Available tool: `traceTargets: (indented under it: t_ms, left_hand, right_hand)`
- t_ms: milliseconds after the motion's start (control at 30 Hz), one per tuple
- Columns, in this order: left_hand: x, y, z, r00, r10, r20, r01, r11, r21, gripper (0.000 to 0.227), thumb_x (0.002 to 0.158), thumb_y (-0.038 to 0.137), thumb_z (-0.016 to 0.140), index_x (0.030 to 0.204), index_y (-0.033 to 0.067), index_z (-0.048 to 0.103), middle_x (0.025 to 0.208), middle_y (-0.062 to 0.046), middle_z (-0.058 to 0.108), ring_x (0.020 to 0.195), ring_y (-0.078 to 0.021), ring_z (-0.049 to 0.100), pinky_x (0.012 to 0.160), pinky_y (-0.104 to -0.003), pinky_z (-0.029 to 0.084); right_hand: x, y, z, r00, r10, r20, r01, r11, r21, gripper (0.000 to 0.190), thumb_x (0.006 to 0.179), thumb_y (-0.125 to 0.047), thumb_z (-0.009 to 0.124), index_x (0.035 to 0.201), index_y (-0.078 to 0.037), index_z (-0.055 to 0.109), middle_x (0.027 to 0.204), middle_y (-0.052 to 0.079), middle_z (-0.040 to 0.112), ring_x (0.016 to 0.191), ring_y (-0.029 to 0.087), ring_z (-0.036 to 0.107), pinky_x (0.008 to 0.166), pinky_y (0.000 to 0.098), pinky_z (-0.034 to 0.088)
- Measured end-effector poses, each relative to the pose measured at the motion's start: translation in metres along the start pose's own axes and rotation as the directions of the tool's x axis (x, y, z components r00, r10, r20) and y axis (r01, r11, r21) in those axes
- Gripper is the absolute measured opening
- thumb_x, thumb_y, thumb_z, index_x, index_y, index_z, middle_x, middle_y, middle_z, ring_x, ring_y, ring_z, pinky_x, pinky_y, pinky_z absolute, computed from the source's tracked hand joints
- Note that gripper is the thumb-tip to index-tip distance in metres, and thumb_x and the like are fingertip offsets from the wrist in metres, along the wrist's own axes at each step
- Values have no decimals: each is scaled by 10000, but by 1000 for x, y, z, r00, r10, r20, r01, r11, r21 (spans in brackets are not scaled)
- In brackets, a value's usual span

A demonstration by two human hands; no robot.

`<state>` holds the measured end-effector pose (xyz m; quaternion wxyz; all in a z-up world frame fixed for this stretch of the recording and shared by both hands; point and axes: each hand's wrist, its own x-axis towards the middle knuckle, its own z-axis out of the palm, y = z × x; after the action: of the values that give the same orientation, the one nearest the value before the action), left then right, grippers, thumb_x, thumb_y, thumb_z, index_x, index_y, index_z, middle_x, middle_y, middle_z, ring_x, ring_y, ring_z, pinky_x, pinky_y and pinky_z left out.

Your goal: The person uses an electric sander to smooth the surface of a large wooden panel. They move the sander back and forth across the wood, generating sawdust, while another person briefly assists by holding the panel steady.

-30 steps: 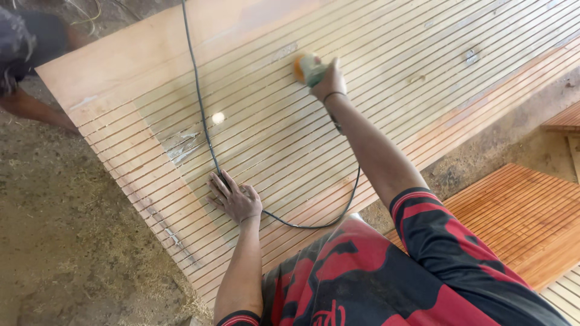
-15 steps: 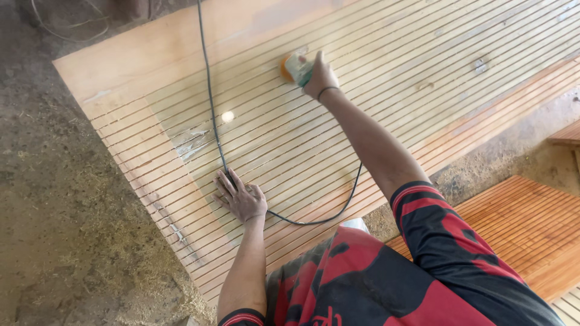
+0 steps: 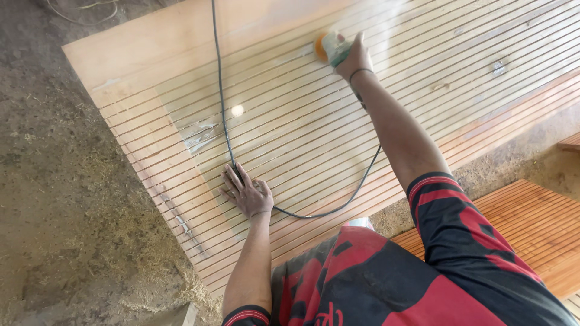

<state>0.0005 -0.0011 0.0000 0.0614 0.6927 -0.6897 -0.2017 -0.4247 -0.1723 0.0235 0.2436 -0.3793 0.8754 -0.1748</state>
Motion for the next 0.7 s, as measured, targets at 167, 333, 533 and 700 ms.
traceTargets:
  t_ms: [167,333,533,700]
  left_hand:
    - [0,1,2,1000,-17,13,18,1000,-3,764,935,363,402,1646,127,252,1734,-132,129,1599,-344,99,1240,-633,13]
    - [2,-3,4,1000,2,-12,-2,1000,-6,765,931,357,402,1643,110,272,1731,-137,134,1597,-343,95,1238,-635,11]
    - [1,-2,3,1000,-2,15,2,1000,0,750,937,367,408,1633,122,274,1733,-130,119,1601,-339,88,1244,-633,21]
    - [0,0,0,1000,-6,13,6,1000,1,765,932,361,406,1643,124,255,1735,-123,110,1599,-335,86,1237,-637,27]
  right_hand:
    - [13,4,5,997,67,-38,-64,995,74,946,669,-91,906,1369,59,289,1402,98,645,1144,227,698,920,348,619]
    - [17,-11,54,997,51,65,-77,867,492,782,819,-207,767,1379,76,300,1493,61,613,1207,208,657,982,329,582]
    - [-31,-68,86,987,-137,89,142,988,-54,931,773,-116,781,1441,70,160,1222,211,695,1025,386,696,885,445,572]
    - [-45,-84,77,962,-233,144,247,965,-89,892,777,-102,792,1457,43,233,1087,247,731,1023,429,701,845,484,585]
